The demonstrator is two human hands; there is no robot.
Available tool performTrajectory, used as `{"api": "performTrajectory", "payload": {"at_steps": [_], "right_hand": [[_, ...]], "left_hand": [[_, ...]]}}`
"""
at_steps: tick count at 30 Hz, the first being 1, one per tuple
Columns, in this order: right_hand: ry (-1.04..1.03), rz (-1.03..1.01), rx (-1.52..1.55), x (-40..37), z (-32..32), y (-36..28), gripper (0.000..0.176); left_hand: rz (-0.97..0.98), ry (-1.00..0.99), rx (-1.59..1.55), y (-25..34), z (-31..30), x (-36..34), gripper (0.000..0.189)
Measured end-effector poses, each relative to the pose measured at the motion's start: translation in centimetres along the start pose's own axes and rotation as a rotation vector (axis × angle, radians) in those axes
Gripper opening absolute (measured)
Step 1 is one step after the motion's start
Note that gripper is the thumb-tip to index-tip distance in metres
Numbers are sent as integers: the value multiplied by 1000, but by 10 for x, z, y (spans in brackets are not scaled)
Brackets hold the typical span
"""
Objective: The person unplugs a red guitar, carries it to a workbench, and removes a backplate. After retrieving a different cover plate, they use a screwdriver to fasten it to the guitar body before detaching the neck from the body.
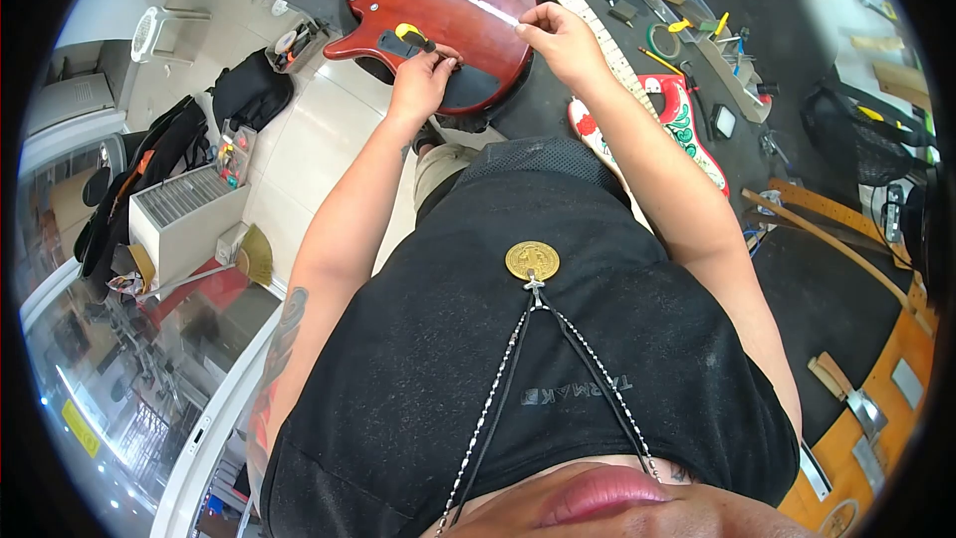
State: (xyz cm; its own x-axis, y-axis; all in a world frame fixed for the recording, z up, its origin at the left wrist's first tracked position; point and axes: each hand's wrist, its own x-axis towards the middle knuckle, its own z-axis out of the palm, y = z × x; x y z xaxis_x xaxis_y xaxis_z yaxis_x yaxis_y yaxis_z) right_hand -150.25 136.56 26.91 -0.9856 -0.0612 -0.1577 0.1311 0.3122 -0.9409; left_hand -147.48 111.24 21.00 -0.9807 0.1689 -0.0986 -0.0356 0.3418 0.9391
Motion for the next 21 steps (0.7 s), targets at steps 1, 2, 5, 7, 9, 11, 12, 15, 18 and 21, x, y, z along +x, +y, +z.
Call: {"api": "performTrajectory", "payload": {"at_steps": [1, 2, 5, 7, 9, 11, 12, 15, 18, 21], "right_hand": [[-1, -19, -40, 1, 1, -3, 26], [2, -20, -40, 2, 2, -5, 26], [-52, -29, -91, 1, 9, -20, 26], [-143, -59, -185, 0, 13, -37, 27], [-190, -239, -277, 1, 18, -56, 25], [-236, -415, -366, 0, 22, -79, 25], [-279, -636, -403, -1, 22, -94, 28], [-363, -951, -587, 12, 31, -109, 34], [-646, -865, -1084, 22, 39, -131, 28], [-655, -758, -1360, 20, 48, -157, 25]], "left_hand": [[3, -1, 0, 0, 0, 1, 14], [10, 9, 17, 0, 0, 1, 14], [34, 18, 66, 4, 0, 1, 15], [50, 18, 100, 11, -1, 1, 16], [69, -5, 242, 21, -3, 0, 17], [35, -51, 337, 36, -4, 2, 17], [3, -96, 430, 40, -5, 1, 18], [169, -110, 433, 31, -5, 7, 17], [167, -96, 497, 23, -4, 12, 16], [280, -33, 383, 29, -4, 7, 16]]}}
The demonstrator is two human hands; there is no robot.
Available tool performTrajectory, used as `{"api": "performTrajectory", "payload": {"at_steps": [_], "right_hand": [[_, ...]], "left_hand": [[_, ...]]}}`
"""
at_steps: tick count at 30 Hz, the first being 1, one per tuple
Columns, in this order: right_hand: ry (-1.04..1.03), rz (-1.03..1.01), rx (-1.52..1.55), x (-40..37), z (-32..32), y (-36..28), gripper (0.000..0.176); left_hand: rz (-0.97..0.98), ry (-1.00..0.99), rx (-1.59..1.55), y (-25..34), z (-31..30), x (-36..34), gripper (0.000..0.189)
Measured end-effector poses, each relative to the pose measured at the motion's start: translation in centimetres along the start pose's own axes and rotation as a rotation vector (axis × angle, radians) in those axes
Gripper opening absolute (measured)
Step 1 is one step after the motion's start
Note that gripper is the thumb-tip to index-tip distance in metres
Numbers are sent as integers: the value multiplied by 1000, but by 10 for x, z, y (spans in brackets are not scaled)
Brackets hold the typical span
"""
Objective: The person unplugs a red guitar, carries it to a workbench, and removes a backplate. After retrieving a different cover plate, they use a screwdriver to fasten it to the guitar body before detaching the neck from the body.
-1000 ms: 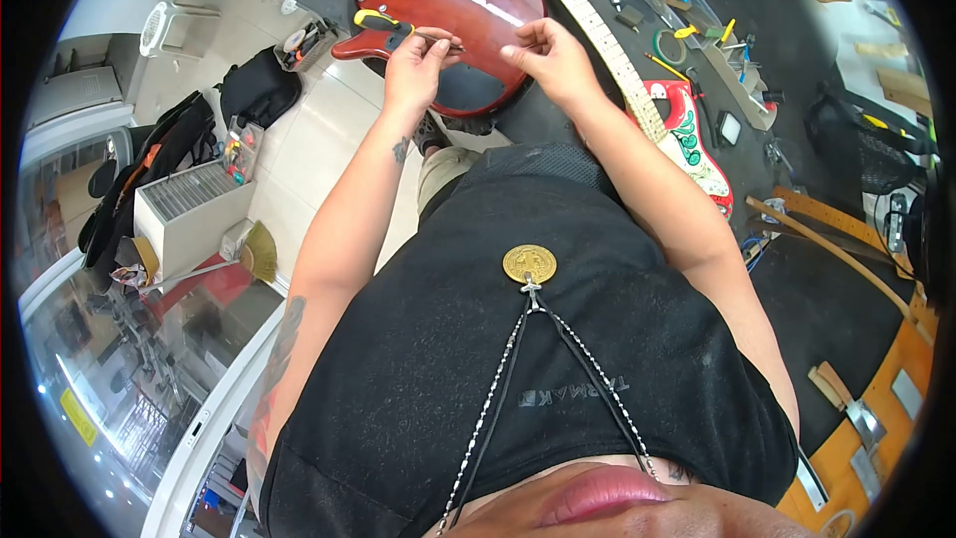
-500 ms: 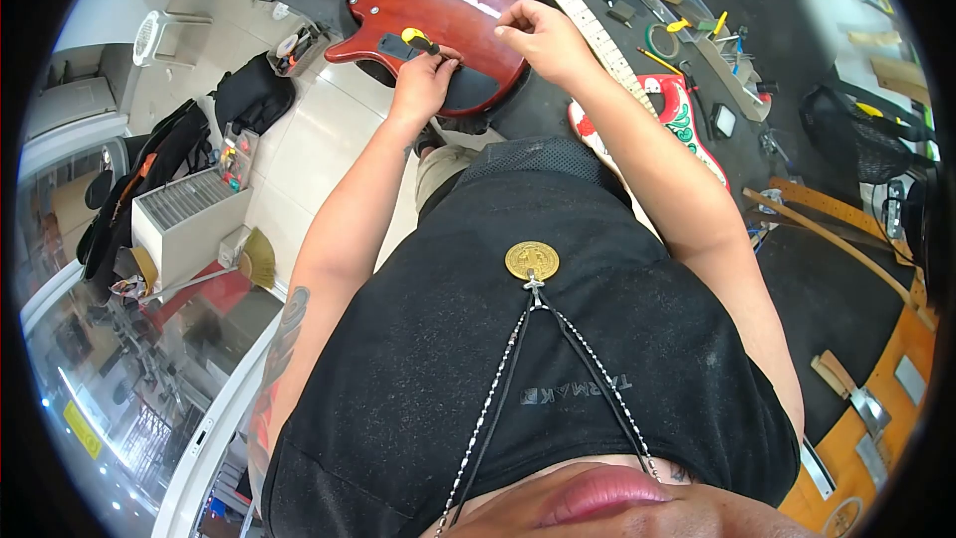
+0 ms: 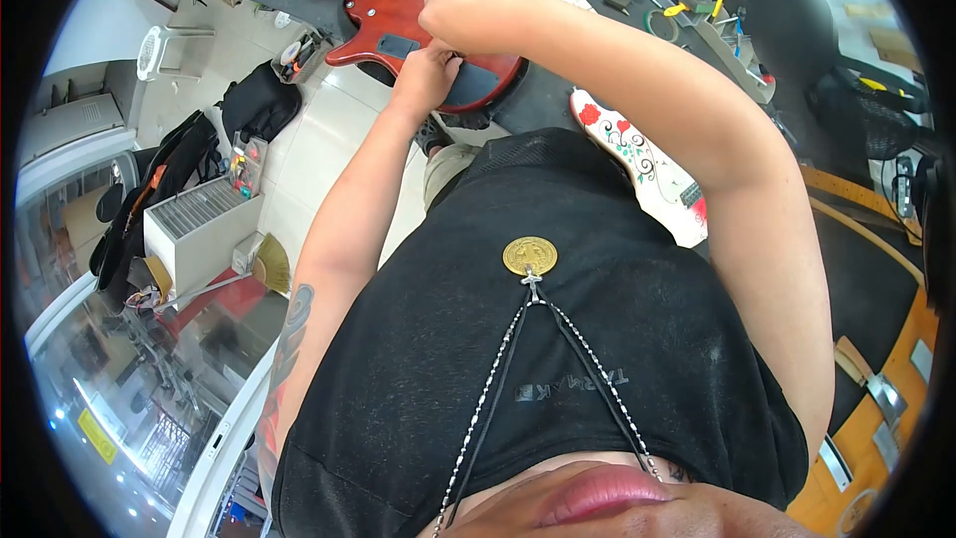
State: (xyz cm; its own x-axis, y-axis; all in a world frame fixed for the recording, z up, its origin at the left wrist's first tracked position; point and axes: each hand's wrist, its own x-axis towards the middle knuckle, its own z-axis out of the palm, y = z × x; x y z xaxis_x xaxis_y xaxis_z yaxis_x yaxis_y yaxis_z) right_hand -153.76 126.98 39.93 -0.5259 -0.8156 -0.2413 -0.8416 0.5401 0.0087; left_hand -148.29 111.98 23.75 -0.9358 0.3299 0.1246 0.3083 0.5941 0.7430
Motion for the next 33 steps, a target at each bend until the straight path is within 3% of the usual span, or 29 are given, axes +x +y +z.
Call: {"api": "performTrajectory", "payload": {"at_steps": [2, 3, 5, 6, 8, 10, 12, 13, 16, 17, 18, 19, 21, 22, 23, 24, 28, 30, 31, 33], "right_hand": [[-280, 233, 59, -4, -31, -11, 28], [-276, 235, 59, -4, -27, -8, 28], [-33, 213, 137, -1, -8, -2, 24], [-34, 209, 139, -1, 6, 6, 24], [251, -148, 284, -1, 29, 20, 29], [226, -114, 256, -8, 4, 14, 27], [-199, 187, 121, -8, -25, 3, 25], [-195, 196, 121, -10, -24, 4, 25], [-55, 271, 149, -7, 4, 5, 20], [334, 126, 165, -3, 27, 11, 15], [720, -23, 175, -5, 31, 10, 21], [721, -15, 180, -6, 33, 11, 21], [267, -52, 296, -8, 24, 19, 17], [271, -44, 295, -11, 6, 15, 17], [75, 85, 225, -13, -11, 6, 12], [-121, 214, 156, -15, -21, 1, 23], [22, 216, 144, -8, 5, -1, 24], [596, -74, 212, -2, 36, 6, 19], [597, -72, 215, 3, 39, 8, 19], [65, -83, 72, 13, 33, 14, 21]], "left_hand": [[28, -12, -3, -11, 5, 1, 15], [55, -22, -5, -16, 7, 3, 15], [27, -58, 22, -1, -3, 5, 15], [-7, -95, 47, 5, -6, 5, 16], [-24, -119, 60, 0, -5, 6, 16], [-25, -146, 76, -4, -4, 6, 16], [19, -66, 37, -4, -1, 5, 18], [28, -69, 40, -5, 0, 7, 18], [-107, -173, 39, -2, -5, 12, 18], [-93, -172, 16, 3, -9, 11, 18], [-81, -172, -7, 5, -10, 9, 18], [-80, -180, -6, 3, -10, 9, 18], [-121, -234, 72, -2, -10, 13, 18], [-113, -239, 74, -8, -8, 13, 18], [-69, -205, 35, -13, -5, 11, 18], [-24, -174, -2, -14, -4, 10, 18], [32, -172, 49, -15, -7, 12, 19], [-99, -225, 36, -14, -7, 12, 20], [-99, -228, 37, -16, -6, 11, 20], [-150, -251, -44, -19, -4, 11, 22]]}}
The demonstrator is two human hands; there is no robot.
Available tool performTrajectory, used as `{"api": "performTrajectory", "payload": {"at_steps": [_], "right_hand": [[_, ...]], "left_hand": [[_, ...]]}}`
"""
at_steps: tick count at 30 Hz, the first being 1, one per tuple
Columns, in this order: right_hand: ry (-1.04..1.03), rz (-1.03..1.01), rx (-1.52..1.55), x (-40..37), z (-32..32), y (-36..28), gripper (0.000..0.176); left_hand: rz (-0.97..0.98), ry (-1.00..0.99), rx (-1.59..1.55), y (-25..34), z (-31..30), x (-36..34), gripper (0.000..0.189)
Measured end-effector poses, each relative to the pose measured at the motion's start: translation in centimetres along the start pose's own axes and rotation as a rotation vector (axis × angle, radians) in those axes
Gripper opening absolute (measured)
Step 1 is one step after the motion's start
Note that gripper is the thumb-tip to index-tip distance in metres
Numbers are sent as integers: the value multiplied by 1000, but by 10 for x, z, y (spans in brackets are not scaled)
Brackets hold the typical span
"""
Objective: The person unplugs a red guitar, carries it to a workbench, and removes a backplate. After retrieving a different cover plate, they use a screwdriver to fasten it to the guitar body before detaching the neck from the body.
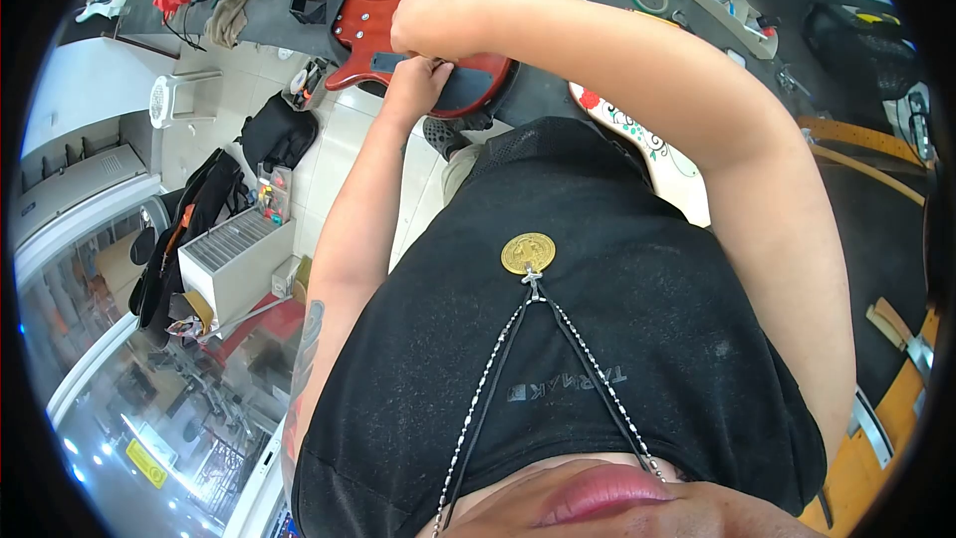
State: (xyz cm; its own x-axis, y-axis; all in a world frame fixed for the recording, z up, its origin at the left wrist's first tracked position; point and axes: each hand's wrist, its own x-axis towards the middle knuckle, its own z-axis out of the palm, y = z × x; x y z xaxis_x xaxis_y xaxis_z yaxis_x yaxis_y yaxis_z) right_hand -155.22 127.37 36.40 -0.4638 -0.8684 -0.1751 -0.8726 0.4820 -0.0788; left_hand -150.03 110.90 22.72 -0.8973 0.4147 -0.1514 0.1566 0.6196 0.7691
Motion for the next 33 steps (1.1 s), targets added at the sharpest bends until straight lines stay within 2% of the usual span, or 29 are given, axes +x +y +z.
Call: {"api": "performTrajectory", "payload": {"at_steps": [1, 3, 4, 6, 7, 9, 10, 12, 13, 15, 19, 21, 22, 24, 25, 27, 31, 33], "right_hand": [[0, -1, -2, -6, -14, -6, 21], [-78, 308, 152, -21, -34, -20, 16], [-74, 311, 150, -23, -35, -20, 16], [124, 249, 84, -25, -33, -21, 17], [123, 248, 88, -21, -21, -17, 17], [430, -83, 185, -16, -6, -9, 28], [429, -83, 186, -14, -6, -9, 28], [78, 78, -21, -10, -11, -10, 29], [78, 77, -23, -12, -13, -14, 29], [157, 230, 92, -19, -17, -21, 19], [133, 256, 54, -21, -14, -21, 21], [380, 18, 66, -15, 7, -9, 34], [378, 17, 69, -12, 10, -8, 34], [8, 62, -45, -4, 9, -5, 33], [7, 62, -44, -10, -3, -10, 33], [-12, 285, 65, -22, -26, -26, 20], [27, 289, 119, -22, -24, -25, 21], [514, -14, 195, -17, 14, -11, 35]], "left_hand": [[1, 2, 0, -1, 1, -1, 22], [115, 71, 58, -1, 2, -2, 22], [119, 71, 62, 0, 1, -1, 22], [133, 53, 103, 1, 0, -1, 21], [130, 51, 102, 2, 0, -2, 21], [30, 12, 38, 4, 0, -1, 19], [29, 11, 37, 5, 0, -2, 19], [52, 42, 45, 7, 0, -2, 21], [52, 44, 45, 8, 0, -3, 21], [120, 49, 74, 7, -1, -4, 22], [202, 96, 161, 7, 0, -4, 23], [104, 60, 97, 8, 0, -4, 22], [101, 59, 95, 7, 1, -5, 22], [13, 35, 51, 5, 2, -2, 22], [13, 34, 50, 1, 4, -1, 22], [112, 82, 108, -3, 6, 1, 23], [198, 142, 186, 3, 3, -2, 24], [135, 68, 77, 12, -1, -3, 23]]}}
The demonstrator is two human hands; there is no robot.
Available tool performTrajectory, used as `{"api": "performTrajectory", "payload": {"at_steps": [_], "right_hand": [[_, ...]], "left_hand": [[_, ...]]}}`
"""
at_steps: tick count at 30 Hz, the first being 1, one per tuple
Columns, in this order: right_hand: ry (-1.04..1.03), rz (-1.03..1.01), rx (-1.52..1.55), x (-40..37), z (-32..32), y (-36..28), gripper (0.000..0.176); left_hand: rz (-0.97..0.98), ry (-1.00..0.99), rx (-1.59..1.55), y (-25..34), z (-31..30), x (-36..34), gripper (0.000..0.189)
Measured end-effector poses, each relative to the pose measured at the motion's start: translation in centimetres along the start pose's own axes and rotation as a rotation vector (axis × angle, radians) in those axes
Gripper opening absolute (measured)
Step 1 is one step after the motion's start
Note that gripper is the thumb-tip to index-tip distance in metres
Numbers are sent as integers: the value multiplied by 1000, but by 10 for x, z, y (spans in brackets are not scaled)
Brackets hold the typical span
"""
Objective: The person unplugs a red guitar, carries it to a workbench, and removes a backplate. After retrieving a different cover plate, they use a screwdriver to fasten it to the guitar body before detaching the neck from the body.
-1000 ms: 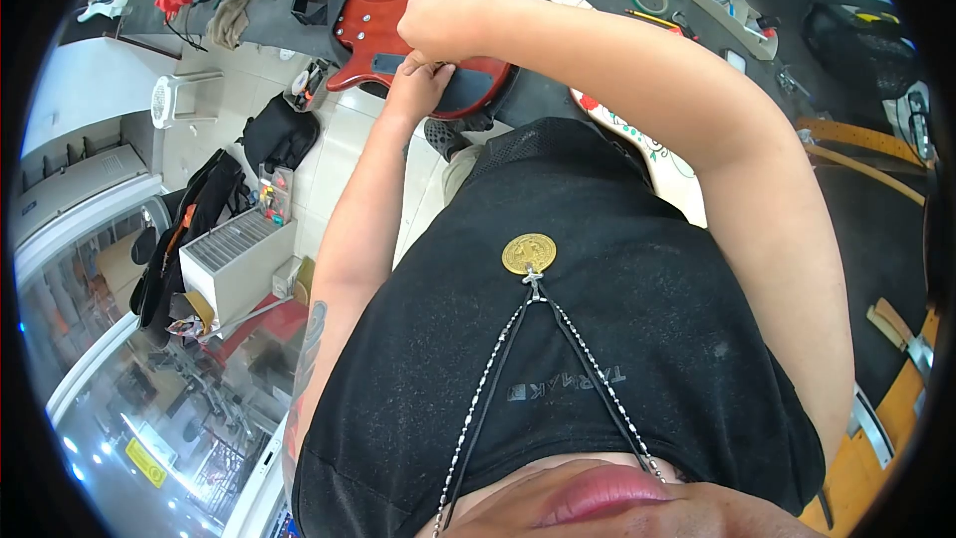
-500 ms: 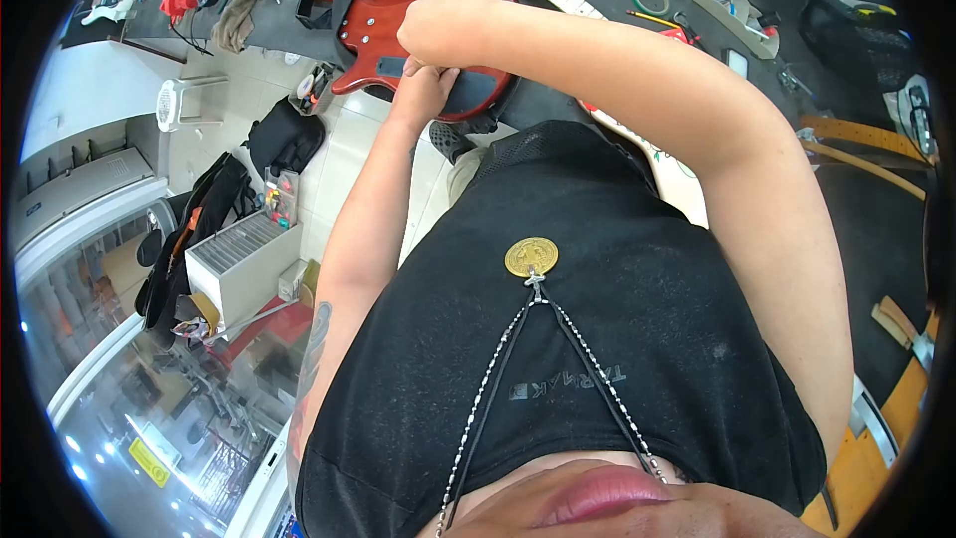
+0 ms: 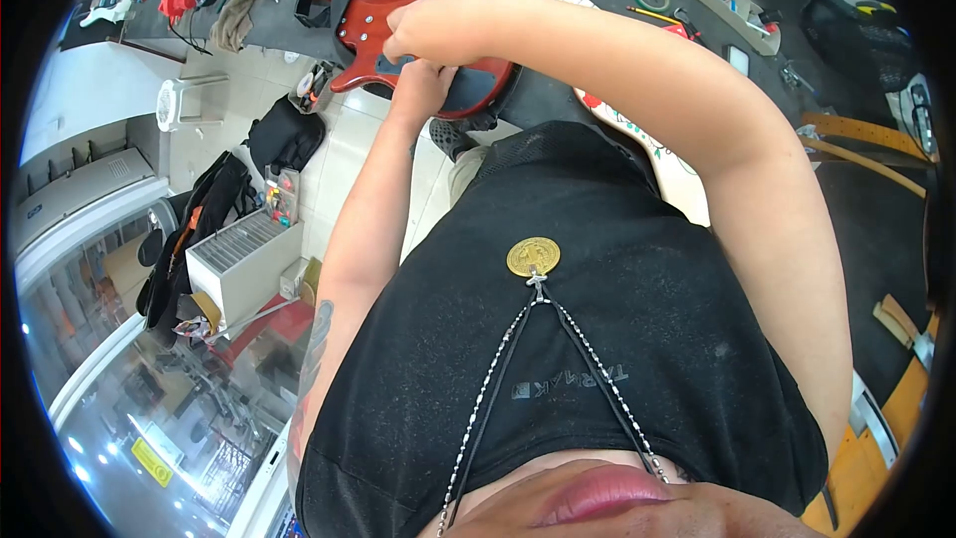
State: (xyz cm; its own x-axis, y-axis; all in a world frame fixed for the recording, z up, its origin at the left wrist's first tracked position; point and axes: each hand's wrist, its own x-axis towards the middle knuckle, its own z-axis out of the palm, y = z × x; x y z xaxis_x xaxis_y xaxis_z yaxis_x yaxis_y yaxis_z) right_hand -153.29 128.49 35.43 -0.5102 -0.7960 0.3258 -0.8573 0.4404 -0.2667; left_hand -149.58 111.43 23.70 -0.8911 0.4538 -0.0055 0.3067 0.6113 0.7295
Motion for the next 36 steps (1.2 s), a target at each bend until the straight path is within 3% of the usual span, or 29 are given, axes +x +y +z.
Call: {"api": "performTrajectory", "payload": {"at_steps": [1, 3, 7, 9, 11, 13, 14, 15, 17, 20, 23, 28, 30, 31, 33, 34, 36], "right_hand": [[-3, 0, 3, 1, 6, 3, 35], [-389, 107, -221, 8, 12, 8, 47], [-387, 333, -181, 1, -34, -22, 48], [-357, 532, 13, -3, -41, -20, 59], [-79, 722, 180, -29, -25, 12, 60], [33, 778, 105, -74, -9, 52, 51], [-125, 893, -6, -92, -9, 54, 41], [-233, 876, -143, -118, 12, 65, 28], [-464, 854, -157, -160, 44, 71, 18], [-555, 859, -194, -173, 53, 52, 15], [-378, 887, -295, -194, 88, 55, 14], [-417, 849, -283, -189, 81, 54, 12], [-209, 911, -183, -179, 73, 46, 8], [-209, 896, -187, -167, 62, 39, 8], [110, 896, 367, -143, 43, 17, 8], [100, 890, 370, -137, 45, 7, 8], [289, 855, 845, -124, 45, -11, 11]], "left_hand": [[-3, -1, -2, -3, 2, -1, 23], [-54, -34, 88, -8, 4, 2, 23], [-114, -15, 134, 5, 2, 2, 22], [-24, 25, 13, -10, 7, -2, 23], [-132, -8, -30, -1, 2, -6, 22], [-357, -75, -197, 6, -4, -10, 23], [-366, -65, -204, 4, -2, -17, 23], [-392, -6, -407, 2, -1, -26, 23], [-425, 64, -689, 6, -2, -43, 25], [-510, 118, -868, 8, 1, -62, 20], [-510, 131, -911, 14, -5, -70, 19], [-524, 203, -1090, 15, -10, -68, 20], [-526, 210, -1123, 18, -14, -65, 22], [-527, 232, -1190, 24, -14, -62, 22], [-485, 257, -1291, 29, -8, -59, 18], [-490, 267, -1296, 36, -7, -57, 18], [-424, 267, -1376, 51, -6, -47, 14]]}}
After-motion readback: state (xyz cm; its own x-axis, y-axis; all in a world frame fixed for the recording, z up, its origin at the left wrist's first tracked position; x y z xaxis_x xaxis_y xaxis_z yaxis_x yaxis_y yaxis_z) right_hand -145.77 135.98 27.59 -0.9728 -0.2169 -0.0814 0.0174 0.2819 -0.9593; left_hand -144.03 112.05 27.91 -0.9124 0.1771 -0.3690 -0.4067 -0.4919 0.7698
